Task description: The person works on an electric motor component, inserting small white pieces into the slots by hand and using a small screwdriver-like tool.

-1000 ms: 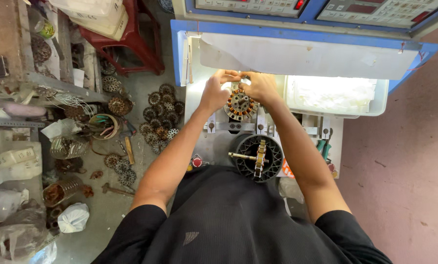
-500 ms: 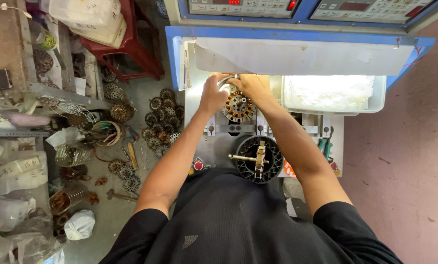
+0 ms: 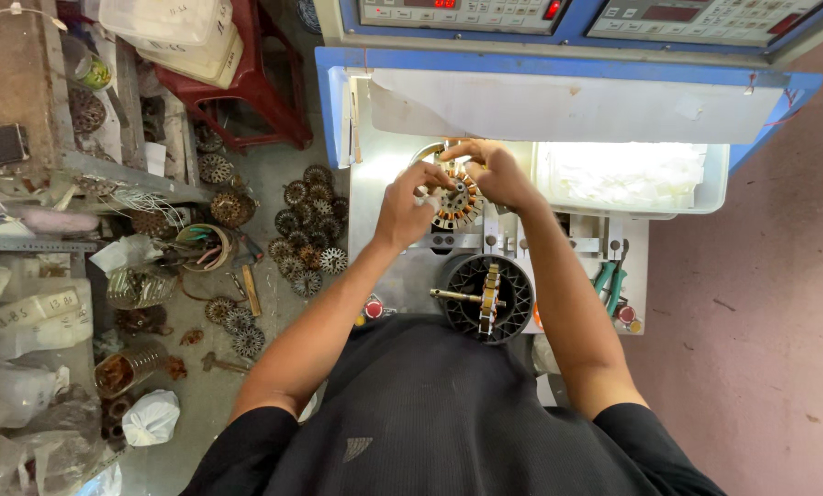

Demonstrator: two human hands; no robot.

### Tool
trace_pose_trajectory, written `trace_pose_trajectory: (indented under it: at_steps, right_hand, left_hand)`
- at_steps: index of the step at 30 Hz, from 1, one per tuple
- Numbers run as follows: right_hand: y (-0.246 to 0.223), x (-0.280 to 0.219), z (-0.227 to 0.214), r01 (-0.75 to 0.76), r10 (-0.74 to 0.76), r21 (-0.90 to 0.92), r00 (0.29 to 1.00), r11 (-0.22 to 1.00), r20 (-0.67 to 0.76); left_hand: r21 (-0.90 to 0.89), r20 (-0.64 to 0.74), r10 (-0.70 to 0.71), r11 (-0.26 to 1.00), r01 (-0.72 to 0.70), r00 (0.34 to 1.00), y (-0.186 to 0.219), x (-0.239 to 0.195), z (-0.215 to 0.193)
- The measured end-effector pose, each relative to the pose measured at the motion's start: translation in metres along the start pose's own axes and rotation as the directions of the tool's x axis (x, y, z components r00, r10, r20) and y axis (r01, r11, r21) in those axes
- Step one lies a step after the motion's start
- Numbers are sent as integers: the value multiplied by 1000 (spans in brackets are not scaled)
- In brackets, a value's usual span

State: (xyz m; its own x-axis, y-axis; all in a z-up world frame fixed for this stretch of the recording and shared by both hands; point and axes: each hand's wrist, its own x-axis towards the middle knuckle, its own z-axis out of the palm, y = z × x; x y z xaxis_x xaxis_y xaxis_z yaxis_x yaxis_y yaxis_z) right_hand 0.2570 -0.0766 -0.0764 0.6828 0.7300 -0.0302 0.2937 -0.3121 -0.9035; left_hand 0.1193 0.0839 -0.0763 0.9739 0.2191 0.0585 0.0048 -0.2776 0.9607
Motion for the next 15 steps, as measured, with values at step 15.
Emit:
trace_pose_trajectory:
  at_steps: [15]
  right_hand:
    - [-44,-160,38,-157,223,408,967,900,-122]
  left_hand:
    - [-729,370,-154,563,389,916,31,-73,5]
